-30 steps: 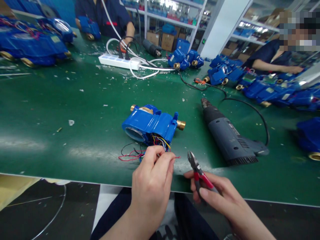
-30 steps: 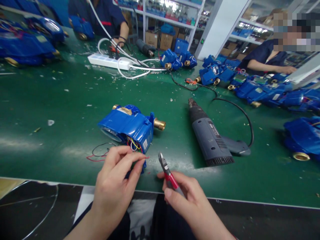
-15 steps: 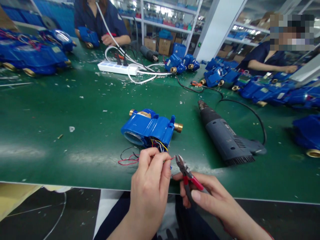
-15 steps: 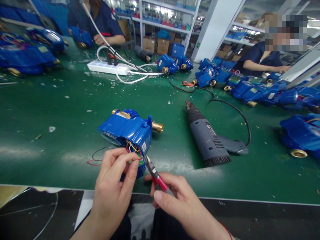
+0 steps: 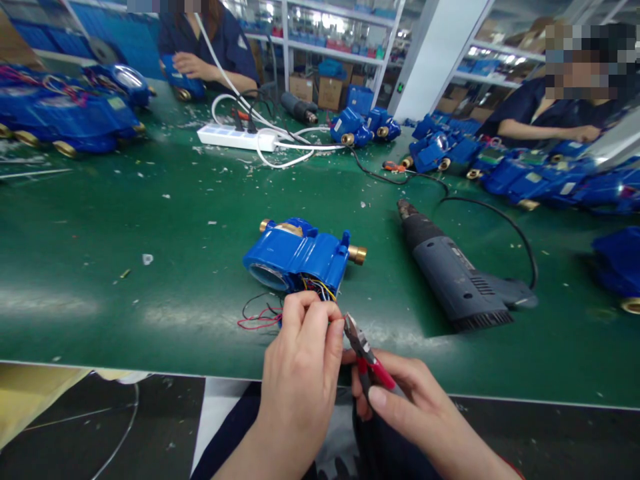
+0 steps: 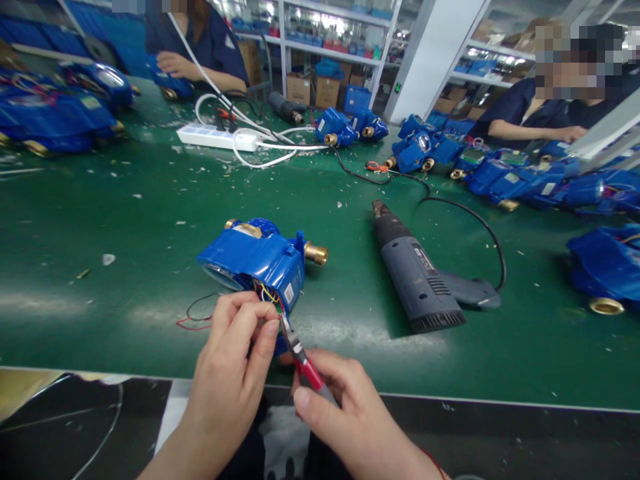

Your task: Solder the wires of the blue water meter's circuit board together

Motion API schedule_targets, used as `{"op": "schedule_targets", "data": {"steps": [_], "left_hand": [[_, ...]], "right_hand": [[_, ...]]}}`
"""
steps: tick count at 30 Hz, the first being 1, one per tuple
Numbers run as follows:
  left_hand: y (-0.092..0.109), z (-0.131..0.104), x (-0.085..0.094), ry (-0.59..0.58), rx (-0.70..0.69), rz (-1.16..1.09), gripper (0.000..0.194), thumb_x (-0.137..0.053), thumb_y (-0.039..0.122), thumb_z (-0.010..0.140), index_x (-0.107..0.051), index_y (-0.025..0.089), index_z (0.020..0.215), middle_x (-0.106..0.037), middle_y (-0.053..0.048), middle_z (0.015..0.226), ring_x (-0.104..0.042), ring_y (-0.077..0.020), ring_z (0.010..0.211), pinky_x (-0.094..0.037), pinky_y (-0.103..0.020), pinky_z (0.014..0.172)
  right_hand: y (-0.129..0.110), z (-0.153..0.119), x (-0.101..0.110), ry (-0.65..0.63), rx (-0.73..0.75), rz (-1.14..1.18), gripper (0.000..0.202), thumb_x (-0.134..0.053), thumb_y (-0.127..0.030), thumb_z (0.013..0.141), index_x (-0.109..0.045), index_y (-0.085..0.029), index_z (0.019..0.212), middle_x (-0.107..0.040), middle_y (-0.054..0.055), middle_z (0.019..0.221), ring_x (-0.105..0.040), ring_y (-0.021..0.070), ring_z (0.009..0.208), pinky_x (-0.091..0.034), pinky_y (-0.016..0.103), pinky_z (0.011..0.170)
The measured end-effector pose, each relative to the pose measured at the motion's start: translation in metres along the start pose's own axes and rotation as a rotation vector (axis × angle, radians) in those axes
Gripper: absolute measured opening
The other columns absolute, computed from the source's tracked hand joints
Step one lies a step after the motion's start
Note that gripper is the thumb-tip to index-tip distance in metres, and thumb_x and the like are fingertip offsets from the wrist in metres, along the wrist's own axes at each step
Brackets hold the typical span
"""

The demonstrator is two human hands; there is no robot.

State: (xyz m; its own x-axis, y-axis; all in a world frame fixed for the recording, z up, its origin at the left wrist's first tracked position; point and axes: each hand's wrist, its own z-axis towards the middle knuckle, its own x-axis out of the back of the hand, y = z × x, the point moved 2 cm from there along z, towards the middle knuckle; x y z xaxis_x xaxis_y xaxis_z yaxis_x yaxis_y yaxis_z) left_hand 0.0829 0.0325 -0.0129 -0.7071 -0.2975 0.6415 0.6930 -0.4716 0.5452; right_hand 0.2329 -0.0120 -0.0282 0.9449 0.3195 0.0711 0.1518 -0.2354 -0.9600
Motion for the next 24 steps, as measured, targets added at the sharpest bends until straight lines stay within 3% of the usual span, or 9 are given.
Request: {"op": "schedule_targets", "data": {"steps": [4, 10, 24], "left_hand": [[0.0003, -0.0007, 0.0003, -0.001, 0.017, -0.027, 0.017, -0.04, 0.016, 0.093, -0.055, 0.012, 0.087, -0.047, -0.003, 0.095, -0.047, -0.0012, 0.072, -0.037, -0.011, 0.06], [0.0007, -0.0016, -0.0003, -0.009, 0.039, -0.05, 0.015, -0.04, 0.015, 0.092, -0.054, 0.012, 0.087, -0.046, -0.002, 0.095, -0.047, 0.0001, 0.07, -0.041, -0.011, 0.063], [-0.0004, -0.0056, -0.003, 0.033, 0.05, -0.042, 0.011, -0.042, 0.018, 0.092, -0.053, 0.016, 0.09, -0.045, -0.001, 0.097, -0.051, -0.001, 0.072, -0.046, -0.013, 0.062]], "right_hand": [[-0.0022, 0.0012, -0.0011, 0.013, 0.013, -0.017, 0.045, -0.054, -0.054, 0.086, -0.064, -0.013, 0.102, -0.055, 0.004, 0.076, -0.049, 0.014, 0.068, -0.04, 0.025, 0.065], [-0.0029, 0.0011, -0.0036, 0.003, -0.003, -0.042, 0.044, -0.051, -0.055, 0.087, -0.058, -0.013, 0.074, -0.053, 0.003, 0.065, -0.047, 0.0124, 0.063, -0.037, 0.023, 0.061], [0.0048, 0.0006, -0.0069, 0.002, -0.052, 0.059, 0.047, -0.051, -0.057, 0.087, -0.054, -0.012, 0.075, -0.05, 0.003, 0.061, -0.047, 0.0099, 0.057, -0.04, 0.02, 0.054]]}}
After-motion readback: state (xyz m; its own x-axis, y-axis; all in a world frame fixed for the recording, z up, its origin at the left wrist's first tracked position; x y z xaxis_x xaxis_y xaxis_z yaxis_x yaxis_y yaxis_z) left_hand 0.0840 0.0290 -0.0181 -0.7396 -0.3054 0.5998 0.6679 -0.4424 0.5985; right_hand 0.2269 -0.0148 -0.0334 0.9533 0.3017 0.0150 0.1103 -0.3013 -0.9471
